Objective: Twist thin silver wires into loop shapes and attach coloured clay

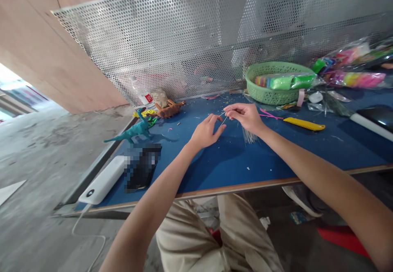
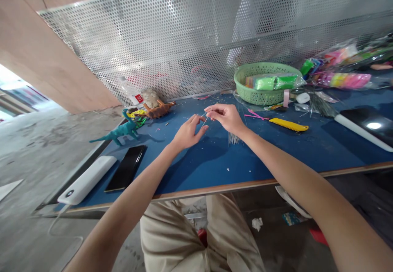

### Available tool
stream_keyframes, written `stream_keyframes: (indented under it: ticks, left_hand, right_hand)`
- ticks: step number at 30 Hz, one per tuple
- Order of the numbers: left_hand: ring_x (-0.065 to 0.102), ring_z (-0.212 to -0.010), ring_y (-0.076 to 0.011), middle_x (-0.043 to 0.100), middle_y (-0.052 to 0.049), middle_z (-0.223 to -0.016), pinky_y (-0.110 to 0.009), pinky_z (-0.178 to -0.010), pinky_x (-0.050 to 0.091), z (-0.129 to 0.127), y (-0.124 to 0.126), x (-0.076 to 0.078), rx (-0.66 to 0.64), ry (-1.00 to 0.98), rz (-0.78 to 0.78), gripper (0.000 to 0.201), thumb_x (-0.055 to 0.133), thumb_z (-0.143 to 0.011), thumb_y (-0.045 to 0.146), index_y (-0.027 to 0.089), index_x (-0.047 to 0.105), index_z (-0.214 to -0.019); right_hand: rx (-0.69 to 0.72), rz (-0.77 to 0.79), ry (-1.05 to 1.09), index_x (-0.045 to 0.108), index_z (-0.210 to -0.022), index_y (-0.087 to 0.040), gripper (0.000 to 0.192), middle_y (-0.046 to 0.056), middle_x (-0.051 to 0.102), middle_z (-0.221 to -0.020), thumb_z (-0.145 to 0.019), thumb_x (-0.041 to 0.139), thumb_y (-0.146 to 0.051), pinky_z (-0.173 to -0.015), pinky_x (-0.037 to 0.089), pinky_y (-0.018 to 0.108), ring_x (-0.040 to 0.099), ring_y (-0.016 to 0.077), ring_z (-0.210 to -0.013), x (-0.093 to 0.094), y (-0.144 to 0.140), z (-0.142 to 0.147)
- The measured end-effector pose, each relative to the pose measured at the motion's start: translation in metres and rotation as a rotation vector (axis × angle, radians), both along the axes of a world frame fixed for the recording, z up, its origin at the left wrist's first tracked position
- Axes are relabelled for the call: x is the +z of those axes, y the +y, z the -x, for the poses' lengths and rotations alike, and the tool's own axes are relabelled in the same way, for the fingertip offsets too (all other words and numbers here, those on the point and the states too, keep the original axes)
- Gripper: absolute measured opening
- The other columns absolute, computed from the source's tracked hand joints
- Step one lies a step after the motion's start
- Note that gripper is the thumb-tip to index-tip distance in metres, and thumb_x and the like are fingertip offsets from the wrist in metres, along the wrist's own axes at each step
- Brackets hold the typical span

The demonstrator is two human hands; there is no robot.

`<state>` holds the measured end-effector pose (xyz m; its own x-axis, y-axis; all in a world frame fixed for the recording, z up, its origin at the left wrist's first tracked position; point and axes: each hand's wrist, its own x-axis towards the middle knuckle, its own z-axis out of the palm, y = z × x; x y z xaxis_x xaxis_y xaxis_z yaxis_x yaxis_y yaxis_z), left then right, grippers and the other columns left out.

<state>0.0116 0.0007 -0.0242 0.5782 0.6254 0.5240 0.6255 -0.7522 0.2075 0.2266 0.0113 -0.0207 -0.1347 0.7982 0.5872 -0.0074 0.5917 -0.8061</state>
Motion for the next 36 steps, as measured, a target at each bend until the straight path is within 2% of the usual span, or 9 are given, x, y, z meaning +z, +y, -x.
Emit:
stream_keyframes:
  ticks: [5,9,16,22,25,28,32,34,36]
  left_hand:
    - [0.066,-0.098,-0.0214,0.066,-0.008,-0.109,-0.037,-0.088,0.052,0.003,0.002,-0.002,0.006,-0.042,0.012,0.028,0.05,-0.103,0.045,0.019,0.057,-0.113]
    - [0.066,-0.095,-0.0218,0.065,-0.009,-0.109,-0.036,-0.083,0.052,0.001,-0.001,-0.002,0.011,-0.008,-0.014,0.028,0.046,-0.105,0.044,0.019,0.056,-0.113]
    - [0.066,-0.095,-0.0224,0.064,-0.009,-0.108,-0.036,-0.082,0.052,-0.002,-0.005,0.001,0.01,0.048,-0.017,0.026,0.045,-0.105,0.041,0.019,0.057,-0.111]
    - [0.065,-0.091,-0.0224,0.065,-0.01,-0.112,-0.039,-0.084,0.053,0.001,-0.002,0.001,-0.002,0.015,0.037,0.028,0.05,-0.102,0.044,0.019,0.057,-0.113]
    - [0.065,-0.097,-0.0236,0.065,-0.011,-0.113,-0.041,-0.089,0.053,0.001,-0.002,0.001,-0.021,-0.005,0.051,0.033,0.052,-0.101,0.047,0.018,0.057,-0.115]
    - [0.063,-0.105,-0.0247,0.065,-0.012,-0.115,-0.042,-0.096,0.051,0.002,-0.001,0.001,-0.066,-0.078,0.079,0.041,0.053,-0.1,0.053,0.017,0.057,-0.119]
    - [0.062,-0.102,-0.0205,0.066,-0.009,-0.108,-0.037,-0.094,0.049,-0.001,0.001,0.002,-0.089,-0.32,0.229,0.042,0.034,-0.108,0.05,0.019,0.062,-0.113]
    - [0.059,-0.083,-0.0169,0.061,-0.005,-0.089,-0.032,-0.077,0.05,-0.004,0.0,0.003,-0.089,-0.443,0.414,0.045,0.036,-0.107,0.055,0.019,0.064,-0.103]
    - [0.045,-0.061,-0.0123,0.045,0.001,-0.072,-0.026,-0.057,0.041,-0.007,-0.002,0.005,-0.14,-0.555,0.679,0.047,0.041,-0.103,0.061,0.02,0.062,-0.096]
  right_hand:
    - [0.089,0.022,-0.003,0.08,-0.105,-0.021,0.04,0.007,0.078,-0.095,-0.08,0.083,-0.052,-0.082,0.06,0.038,0.071,0.0203,-0.085,0.002,-0.002,0.0]
    - [0.133,-0.003,-0.028,0.08,-0.097,-0.022,0.031,0.008,0.078,-0.103,-0.08,0.084,-0.048,-0.09,0.059,0.039,0.073,0.0222,-0.095,0.0,-0.003,0.002]
    - [0.122,0.012,-0.005,0.08,-0.093,-0.022,0.028,0.007,0.078,-0.104,-0.082,0.082,-0.048,-0.081,0.061,0.037,0.072,0.0208,-0.091,-0.002,0.002,-0.002]
    - [0.177,0.025,-0.022,0.078,-0.111,-0.024,0.036,0.005,0.077,-0.101,-0.086,0.078,-0.05,-0.077,0.058,0.034,0.067,0.0163,-0.08,-0.004,0.005,-0.003]
    - [0.178,0.032,-0.021,0.078,-0.105,-0.023,0.036,0.006,0.077,-0.104,-0.086,0.076,-0.054,-0.075,0.057,0.034,0.065,0.0156,-0.078,-0.005,0.005,-0.003]
    - [0.167,0.048,-0.024,0.077,-0.108,-0.023,0.038,0.005,0.076,-0.098,-0.089,0.073,-0.056,-0.076,0.056,0.034,0.064,0.0159,-0.077,-0.003,0.004,-0.002]
    - [0.115,0.035,-0.016,0.077,-0.094,-0.022,0.032,0.004,0.076,-0.088,-0.093,0.069,-0.053,-0.082,0.055,0.035,0.066,0.0176,-0.08,0.001,0.001,0.0]
    - [0.124,0.025,-0.009,0.075,-0.089,-0.023,0.031,0.003,0.074,-0.081,-0.094,0.067,-0.052,-0.084,0.055,0.036,0.067,0.0181,-0.08,0.003,-0.002,0.001]
    - [0.137,0.025,-0.039,0.075,-0.089,-0.023,0.031,0.001,0.071,-0.074,-0.095,0.066,-0.052,-0.082,0.055,0.036,0.067,0.0178,-0.075,0.006,-0.006,0.003]
